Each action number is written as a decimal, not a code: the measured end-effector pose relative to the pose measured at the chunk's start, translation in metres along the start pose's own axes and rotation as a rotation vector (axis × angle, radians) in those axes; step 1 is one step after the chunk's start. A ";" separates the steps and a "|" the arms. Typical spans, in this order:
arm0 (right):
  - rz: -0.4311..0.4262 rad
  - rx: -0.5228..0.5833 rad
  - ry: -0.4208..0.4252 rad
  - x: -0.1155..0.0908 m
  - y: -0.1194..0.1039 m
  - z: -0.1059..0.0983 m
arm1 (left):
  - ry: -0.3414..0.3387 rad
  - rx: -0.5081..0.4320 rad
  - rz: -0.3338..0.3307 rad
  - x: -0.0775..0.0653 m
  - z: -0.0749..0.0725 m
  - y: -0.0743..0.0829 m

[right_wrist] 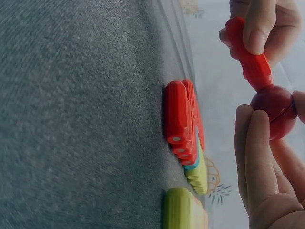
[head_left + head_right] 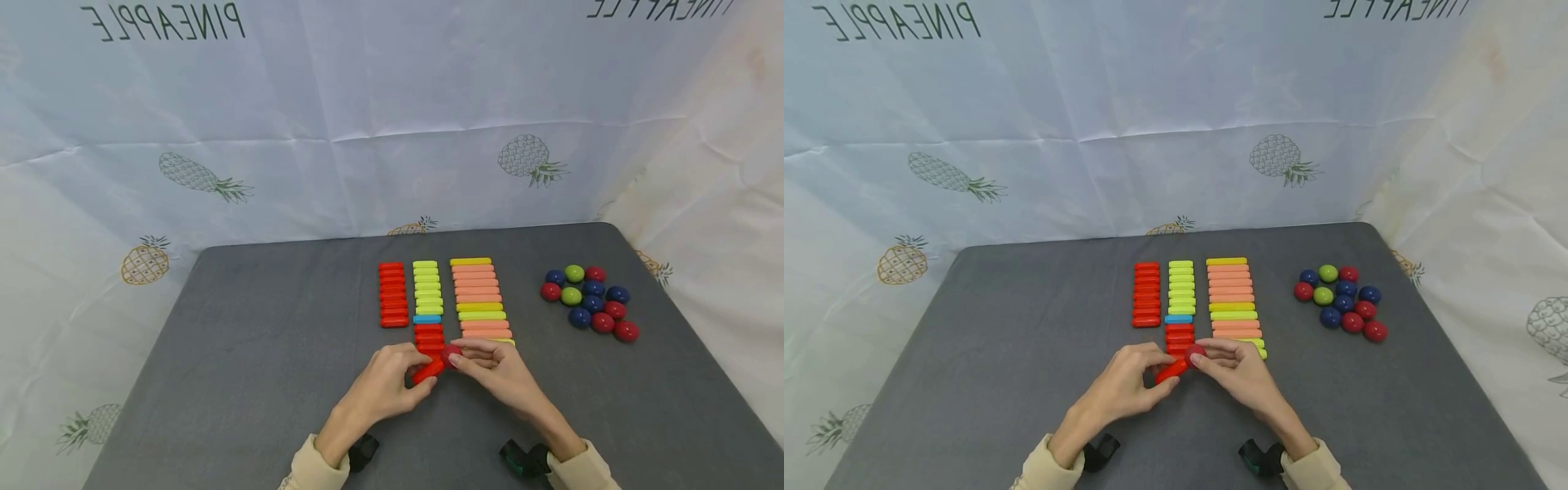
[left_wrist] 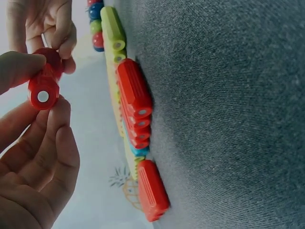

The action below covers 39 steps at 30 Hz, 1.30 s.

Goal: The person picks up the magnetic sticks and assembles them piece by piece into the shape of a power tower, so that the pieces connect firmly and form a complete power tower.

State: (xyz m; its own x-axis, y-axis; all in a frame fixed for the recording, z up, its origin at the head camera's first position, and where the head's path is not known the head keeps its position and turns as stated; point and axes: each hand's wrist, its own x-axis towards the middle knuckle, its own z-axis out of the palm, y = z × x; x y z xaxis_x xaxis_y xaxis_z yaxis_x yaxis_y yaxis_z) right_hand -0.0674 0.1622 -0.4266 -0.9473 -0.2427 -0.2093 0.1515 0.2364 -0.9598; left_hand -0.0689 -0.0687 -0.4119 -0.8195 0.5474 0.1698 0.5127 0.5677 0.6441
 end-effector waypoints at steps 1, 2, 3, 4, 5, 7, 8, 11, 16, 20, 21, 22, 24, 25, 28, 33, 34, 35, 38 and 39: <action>-0.001 -0.003 -0.002 0.000 0.000 0.001 | -0.003 -0.003 -0.003 0.000 0.000 0.000; 0.005 -0.001 -0.001 0.000 0.001 0.001 | -0.006 -0.008 -0.006 0.000 0.000 -0.001; 0.007 -0.003 -0.002 0.000 0.001 0.002 | -0.010 -0.013 -0.008 -0.001 0.001 -0.001; 0.011 -0.002 -0.003 0.000 0.001 0.002 | -0.014 -0.020 -0.009 -0.001 0.001 -0.001; 0.018 0.001 -0.007 0.000 0.001 0.003 | -0.016 -0.029 -0.010 -0.001 0.001 -0.002; 0.008 0.001 -0.035 0.000 0.002 0.003 | -0.017 -0.051 -0.007 -0.001 0.001 -0.002; 0.003 0.006 -0.054 0.000 0.002 0.003 | -0.018 -0.063 -0.004 -0.001 0.001 -0.003; -0.026 0.016 -0.134 0.001 0.003 0.005 | -0.028 -0.102 0.008 -0.002 0.000 -0.004; -0.008 0.036 -0.209 0.001 0.005 0.009 | -0.101 -0.166 0.034 -0.001 0.000 -0.007; 0.014 0.038 -0.235 0.001 0.004 0.011 | -0.154 -0.215 0.041 -0.001 0.000 -0.010; 0.011 0.041 -0.241 0.001 0.004 0.011 | -0.158 -0.228 0.035 -0.001 0.000 -0.011; 0.006 0.044 -0.247 0.001 0.004 0.009 | -0.158 -0.239 0.025 -0.001 0.000 -0.012; -0.012 0.031 -0.245 0.000 0.004 0.005 | -0.149 -0.271 -0.015 -0.003 -0.001 -0.014; -0.021 0.018 -0.232 0.000 0.004 0.001 | -0.143 -0.290 -0.043 -0.004 -0.001 -0.015; -0.069 -0.070 -0.140 -0.002 0.003 -0.014 | -0.109 -0.341 -0.118 -0.008 -0.004 -0.020; -0.228 -0.373 0.190 -0.004 0.004 -0.051 | -0.058 -0.427 -0.199 -0.018 -0.011 -0.030; -0.271 -0.446 0.268 -0.005 0.006 -0.060 | -0.052 -0.445 -0.210 -0.020 -0.013 -0.032; -0.315 -0.523 0.346 -0.004 0.007 -0.069 | -0.046 -0.462 -0.221 -0.023 -0.014 -0.034; -0.399 -0.712 0.524 -0.003 0.014 -0.097 | -0.030 -0.513 -0.246 -0.030 -0.019 -0.040; -0.407 -0.762 0.561 -0.003 0.016 -0.105 | -0.025 -0.526 -0.248 -0.032 -0.020 -0.041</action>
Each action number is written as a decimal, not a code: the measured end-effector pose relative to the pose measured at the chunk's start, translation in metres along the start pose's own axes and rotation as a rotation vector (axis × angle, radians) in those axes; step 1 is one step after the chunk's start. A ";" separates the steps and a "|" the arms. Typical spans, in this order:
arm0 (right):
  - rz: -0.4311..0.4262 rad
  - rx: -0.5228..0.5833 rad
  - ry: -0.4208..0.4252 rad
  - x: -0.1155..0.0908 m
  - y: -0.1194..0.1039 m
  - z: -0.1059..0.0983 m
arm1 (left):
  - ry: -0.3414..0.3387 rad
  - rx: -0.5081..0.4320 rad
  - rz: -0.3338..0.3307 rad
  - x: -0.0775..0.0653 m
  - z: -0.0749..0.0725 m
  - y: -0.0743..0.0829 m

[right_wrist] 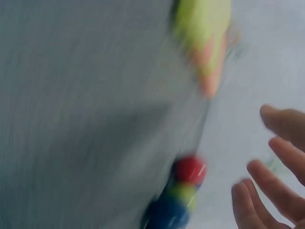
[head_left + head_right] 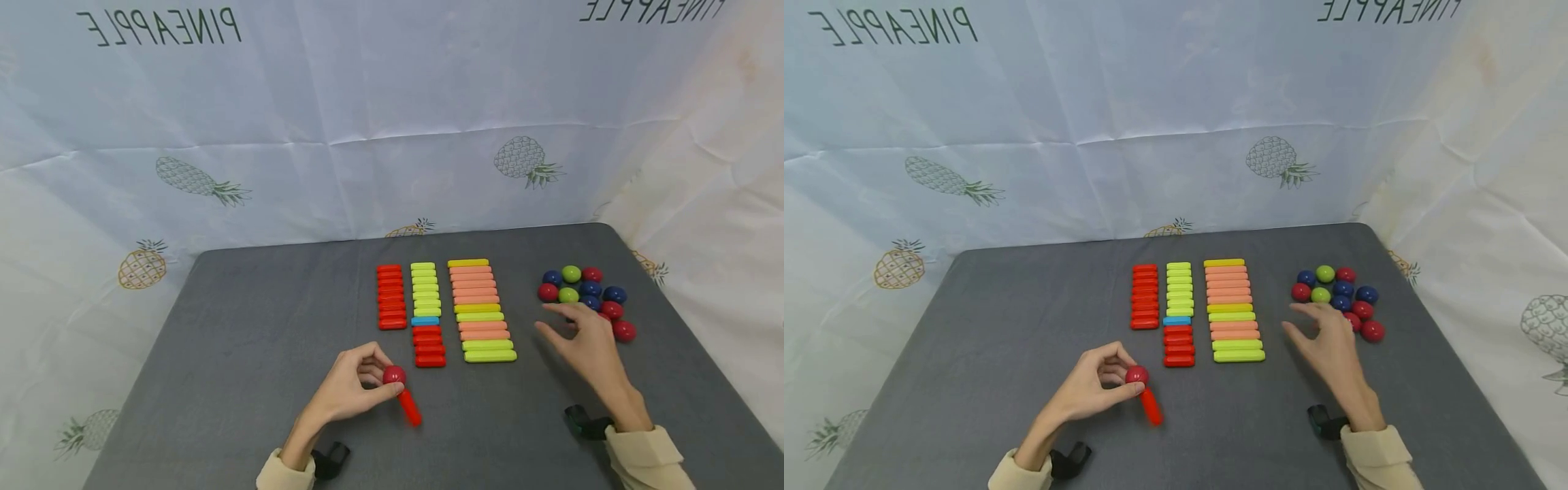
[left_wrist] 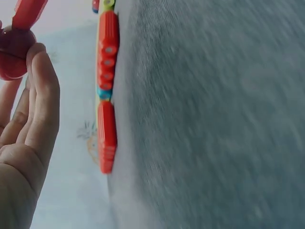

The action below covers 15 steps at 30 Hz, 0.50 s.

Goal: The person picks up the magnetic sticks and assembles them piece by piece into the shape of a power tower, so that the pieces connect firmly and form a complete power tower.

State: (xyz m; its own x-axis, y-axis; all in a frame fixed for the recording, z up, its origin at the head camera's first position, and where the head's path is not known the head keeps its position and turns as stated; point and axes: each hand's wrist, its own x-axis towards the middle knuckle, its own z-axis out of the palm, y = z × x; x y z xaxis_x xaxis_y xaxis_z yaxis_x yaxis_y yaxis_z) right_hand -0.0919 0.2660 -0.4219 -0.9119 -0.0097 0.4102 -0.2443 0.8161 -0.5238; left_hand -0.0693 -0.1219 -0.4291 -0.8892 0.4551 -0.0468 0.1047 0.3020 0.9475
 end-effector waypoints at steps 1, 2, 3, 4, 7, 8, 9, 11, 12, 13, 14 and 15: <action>-0.004 -0.039 0.019 0.002 0.008 -0.003 | 0.005 -0.015 -0.001 -0.002 -0.002 -0.001; -0.005 -0.070 0.027 0.003 0.015 -0.006 | 0.008 -0.030 0.000 -0.003 -0.004 -0.002; -0.002 -0.095 0.026 0.004 0.022 -0.008 | 0.009 -0.042 0.004 -0.005 -0.005 -0.003; 0.008 -0.111 0.019 0.004 0.027 -0.010 | 0.010 -0.053 0.004 -0.006 -0.007 -0.004; 0.043 -0.137 -0.018 0.004 0.038 -0.012 | 0.007 -0.091 0.003 -0.009 -0.010 -0.005; 0.058 -0.144 -0.033 0.004 0.040 -0.012 | 0.002 -0.103 0.001 -0.009 -0.010 -0.006; 0.073 -0.145 -0.049 0.004 0.041 -0.012 | -0.004 -0.116 -0.002 -0.010 -0.010 -0.006; 0.090 -0.154 -0.071 0.004 0.043 -0.012 | -0.016 -0.143 0.003 -0.010 -0.011 -0.008; 0.089 -0.160 -0.080 0.005 0.044 -0.011 | -0.023 -0.156 0.011 -0.011 -0.011 -0.008; 0.084 -0.168 -0.088 0.005 0.045 -0.011 | -0.030 -0.166 0.019 -0.011 -0.011 -0.009; 0.078 -0.178 -0.096 0.006 0.047 -0.010 | -0.037 -0.173 0.026 -0.011 -0.010 -0.010; 0.068 -0.186 -0.102 0.006 0.048 -0.010 | -0.043 -0.180 0.033 -0.011 -0.010 -0.011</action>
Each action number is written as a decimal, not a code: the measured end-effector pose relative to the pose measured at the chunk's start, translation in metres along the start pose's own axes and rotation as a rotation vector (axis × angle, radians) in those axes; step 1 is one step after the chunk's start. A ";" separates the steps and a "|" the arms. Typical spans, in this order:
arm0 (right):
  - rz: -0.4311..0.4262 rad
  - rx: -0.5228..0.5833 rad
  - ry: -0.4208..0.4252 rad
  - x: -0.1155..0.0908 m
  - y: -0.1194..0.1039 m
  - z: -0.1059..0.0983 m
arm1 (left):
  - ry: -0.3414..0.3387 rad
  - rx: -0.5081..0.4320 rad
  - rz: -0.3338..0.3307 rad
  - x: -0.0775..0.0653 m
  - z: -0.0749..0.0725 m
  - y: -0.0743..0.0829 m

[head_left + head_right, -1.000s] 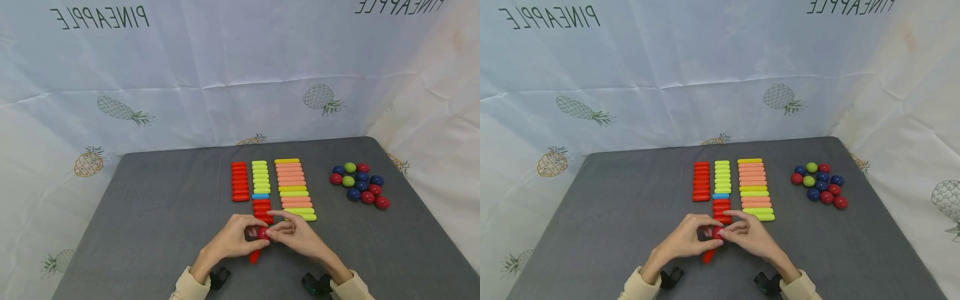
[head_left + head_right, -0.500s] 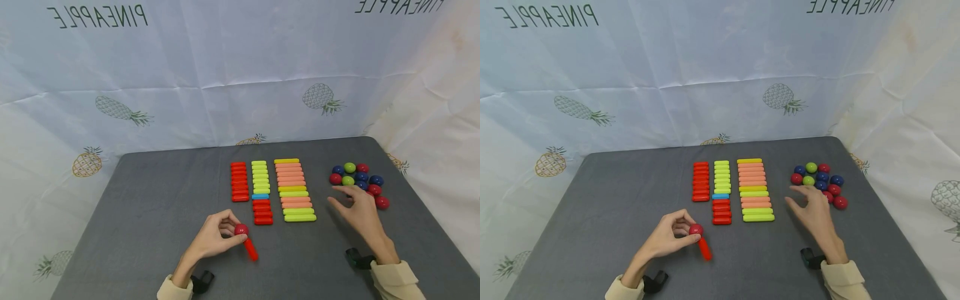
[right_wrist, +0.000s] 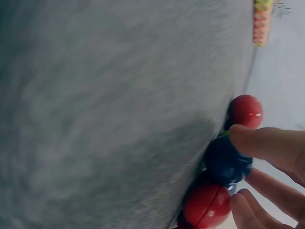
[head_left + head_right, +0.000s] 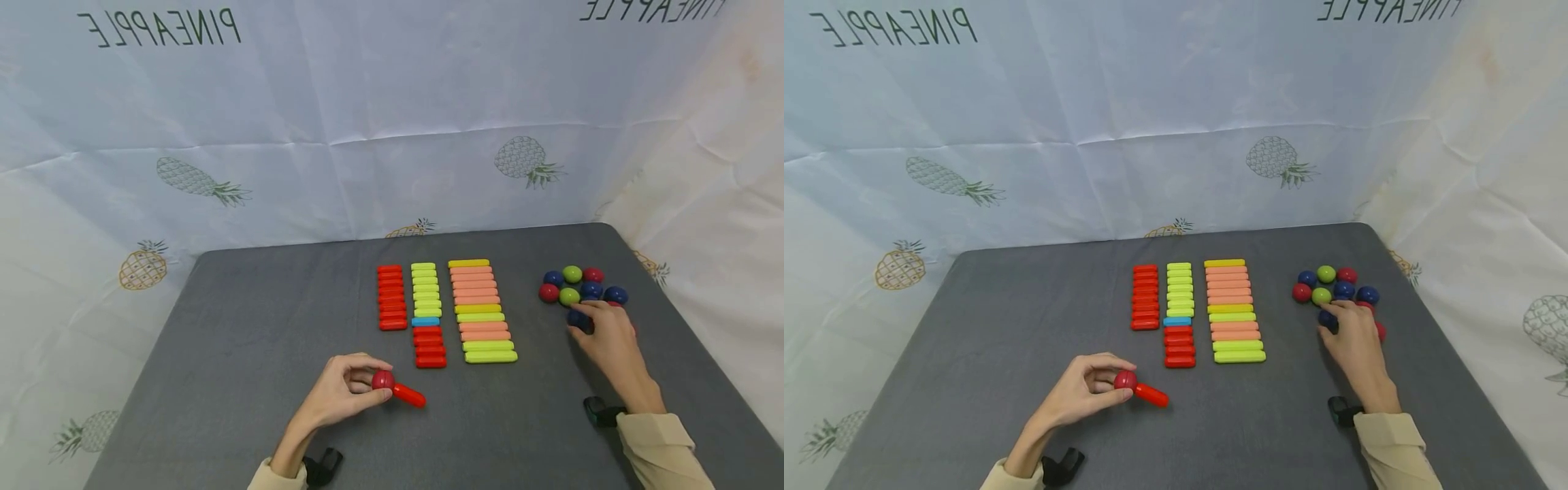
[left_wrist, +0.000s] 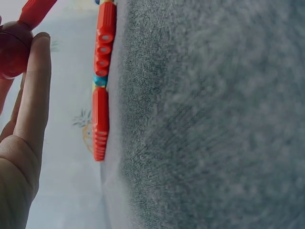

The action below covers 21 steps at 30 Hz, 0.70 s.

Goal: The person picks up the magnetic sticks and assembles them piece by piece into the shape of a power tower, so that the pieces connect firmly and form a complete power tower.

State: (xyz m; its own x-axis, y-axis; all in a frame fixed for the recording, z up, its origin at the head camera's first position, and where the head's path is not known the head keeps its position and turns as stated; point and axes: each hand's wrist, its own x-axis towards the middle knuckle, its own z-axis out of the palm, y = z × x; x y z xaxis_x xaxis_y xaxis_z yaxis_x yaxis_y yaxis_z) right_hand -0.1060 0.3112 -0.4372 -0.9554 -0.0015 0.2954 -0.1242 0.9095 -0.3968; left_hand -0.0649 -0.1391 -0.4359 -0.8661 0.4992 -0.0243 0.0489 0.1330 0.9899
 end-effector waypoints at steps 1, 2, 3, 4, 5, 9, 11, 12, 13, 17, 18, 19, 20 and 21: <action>-0.007 -0.012 -0.008 0.001 0.001 0.001 | -0.004 -0.006 0.005 0.000 0.000 -0.001; -0.015 -0.022 -0.015 0.001 0.002 0.001 | -0.007 -0.012 0.003 -0.001 0.000 -0.001; -0.025 -0.031 -0.019 0.001 0.003 0.001 | -0.009 -0.015 -0.003 -0.001 0.000 -0.001; -0.031 -0.042 -0.027 0.001 0.004 0.002 | -0.011 -0.016 -0.008 -0.001 0.000 -0.002; -0.039 -0.051 -0.031 0.002 0.005 0.002 | -0.012 -0.016 -0.015 -0.001 0.000 -0.002; -0.081 -0.069 -0.029 0.002 0.006 0.003 | -0.016 -0.015 -0.032 0.000 0.002 -0.001; -0.098 -0.077 -0.026 0.001 0.006 0.003 | -0.019 -0.013 -0.029 0.000 0.003 -0.001; -0.102 -0.078 -0.027 0.000 0.006 0.003 | -0.022 -0.011 -0.025 0.000 0.003 -0.002; -0.103 -0.078 -0.029 -0.001 0.006 0.002 | -0.024 -0.007 -0.020 0.000 0.003 -0.002; -0.085 -0.024 -0.043 -0.005 -0.005 -0.004 | -0.035 0.025 -0.005 0.000 0.004 -0.002; -0.079 0.011 -0.044 -0.007 -0.010 -0.006 | -0.039 0.033 -0.003 0.000 0.004 -0.002; -0.074 0.063 -0.051 -0.008 -0.017 -0.008 | -0.042 0.040 -0.002 0.000 0.004 -0.002; -0.070 0.124 -0.071 -0.010 -0.025 -0.010 | -0.044 0.045 -0.001 0.001 0.004 -0.002; -0.075 0.194 -0.096 -0.013 -0.033 -0.012 | -0.048 0.048 0.000 0.001 0.004 -0.002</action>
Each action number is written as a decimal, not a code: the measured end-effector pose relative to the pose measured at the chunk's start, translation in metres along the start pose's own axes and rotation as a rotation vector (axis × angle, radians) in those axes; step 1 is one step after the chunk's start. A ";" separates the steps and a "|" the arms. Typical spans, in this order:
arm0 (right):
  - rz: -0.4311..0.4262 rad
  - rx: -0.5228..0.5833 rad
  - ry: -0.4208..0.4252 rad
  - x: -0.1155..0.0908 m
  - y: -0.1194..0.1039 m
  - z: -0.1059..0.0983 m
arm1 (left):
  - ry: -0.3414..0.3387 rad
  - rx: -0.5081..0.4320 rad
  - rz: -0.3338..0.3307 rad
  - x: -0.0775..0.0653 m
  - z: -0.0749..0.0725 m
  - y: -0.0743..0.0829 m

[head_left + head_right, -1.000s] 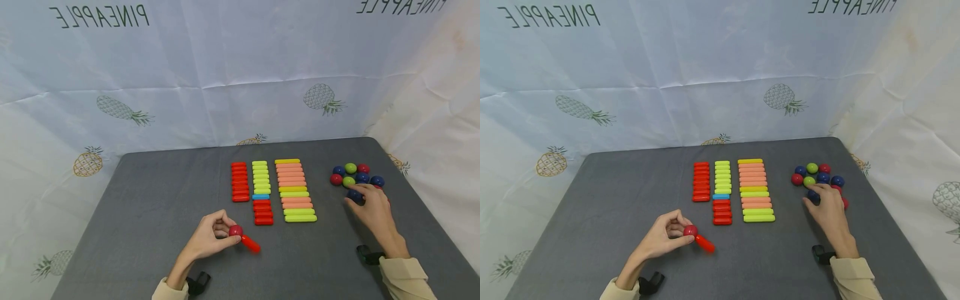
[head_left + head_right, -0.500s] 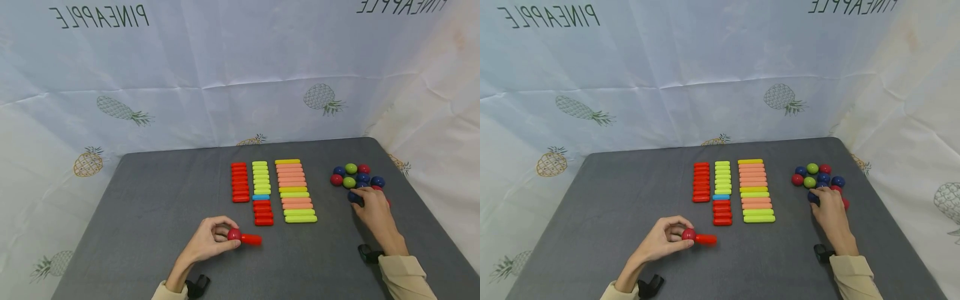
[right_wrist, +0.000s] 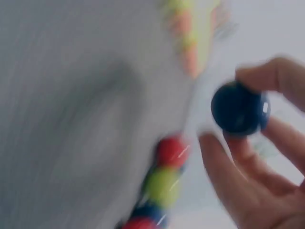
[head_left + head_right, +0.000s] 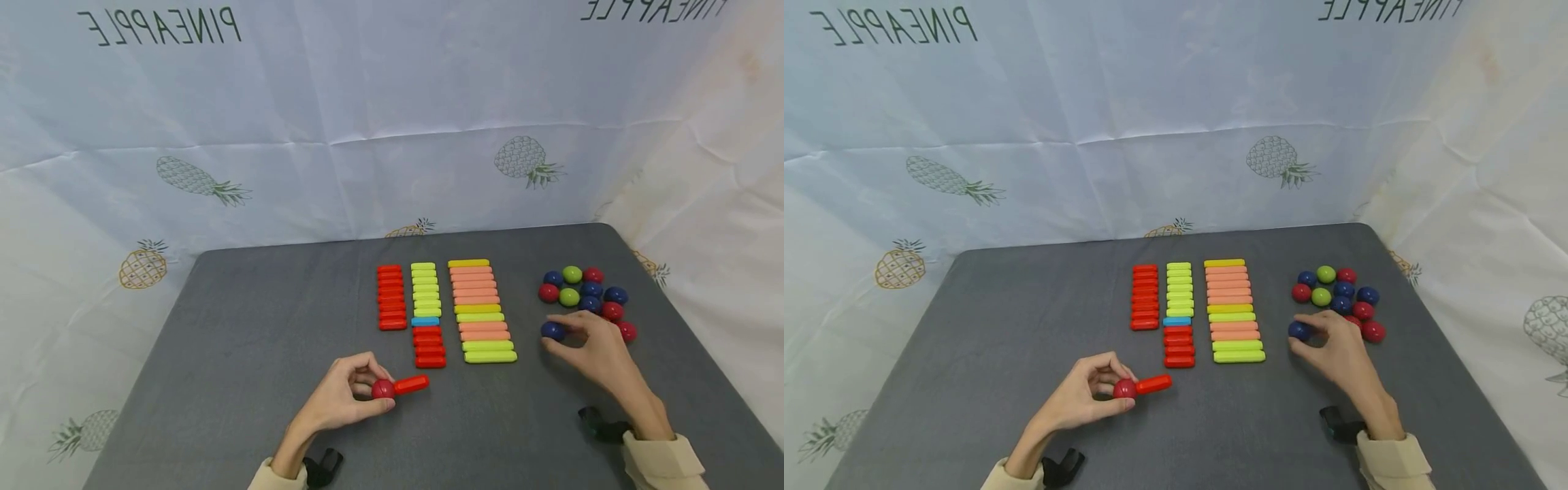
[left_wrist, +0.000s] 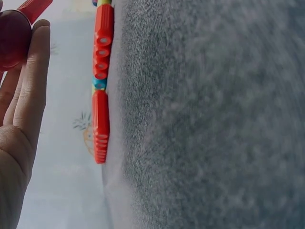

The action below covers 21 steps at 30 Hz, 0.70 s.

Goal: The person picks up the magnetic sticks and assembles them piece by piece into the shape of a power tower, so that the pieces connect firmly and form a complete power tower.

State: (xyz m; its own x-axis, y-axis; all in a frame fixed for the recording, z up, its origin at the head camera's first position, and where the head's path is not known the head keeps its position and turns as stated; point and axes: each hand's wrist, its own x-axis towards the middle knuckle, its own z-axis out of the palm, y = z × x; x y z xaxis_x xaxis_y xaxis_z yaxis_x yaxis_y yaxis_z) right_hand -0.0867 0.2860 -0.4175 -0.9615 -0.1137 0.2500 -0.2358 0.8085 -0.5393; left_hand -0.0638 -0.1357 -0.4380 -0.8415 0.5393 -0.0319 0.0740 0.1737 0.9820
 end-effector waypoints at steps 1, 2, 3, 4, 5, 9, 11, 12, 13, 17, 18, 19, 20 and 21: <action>-0.006 0.076 -0.033 -0.001 -0.009 0.000 | -0.003 0.002 0.002 0.000 0.000 0.000; -0.010 0.155 -0.071 -0.003 -0.018 0.002 | -0.004 0.004 0.004 0.001 0.000 0.001; -0.008 0.237 -0.116 -0.005 -0.027 0.003 | -0.006 0.005 0.006 0.001 0.000 0.001; -0.003 0.311 -0.167 -0.007 -0.036 0.006 | -0.007 0.005 0.008 0.001 0.000 0.001; -0.001 0.373 -0.217 -0.009 -0.044 0.009 | -0.009 0.003 0.010 0.001 0.001 0.002; 0.015 0.544 -0.384 -0.013 -0.068 0.024 | -0.017 -0.002 0.023 0.002 0.002 0.002; 0.019 0.594 -0.451 -0.013 -0.076 0.034 | -0.023 -0.006 0.029 0.003 0.003 0.002; 0.020 0.615 -0.479 -0.014 -0.080 0.038 | -0.026 -0.007 0.032 0.003 0.003 0.002; 0.022 0.633 -0.501 -0.014 -0.082 0.042 | -0.029 -0.010 0.032 0.003 0.003 0.002; 0.024 0.665 -0.550 -0.012 -0.092 0.053 | -0.037 -0.021 0.030 0.003 0.004 0.002; 0.029 0.668 -0.557 -0.012 -0.094 0.055 | -0.040 -0.023 0.032 0.003 0.005 0.002; 0.028 0.671 -0.563 -0.012 -0.095 0.056 | -0.042 -0.026 0.033 0.003 0.005 0.003; 0.030 0.673 -0.570 -0.012 -0.097 0.057 | -0.045 -0.028 0.037 0.003 0.005 0.003; 0.034 0.673 -0.578 -0.012 -0.098 0.058 | -0.050 -0.030 0.043 0.003 0.006 0.003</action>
State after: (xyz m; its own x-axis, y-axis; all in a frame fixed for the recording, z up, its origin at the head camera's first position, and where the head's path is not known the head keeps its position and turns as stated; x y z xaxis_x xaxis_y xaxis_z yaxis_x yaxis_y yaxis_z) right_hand -0.0608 0.1745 -0.4147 -0.8477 -0.5163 -0.1218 -0.0633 0.3265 -0.9431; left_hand -0.0629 -0.1287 -0.4360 -0.8102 0.5861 0.0019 0.0928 0.1250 0.9878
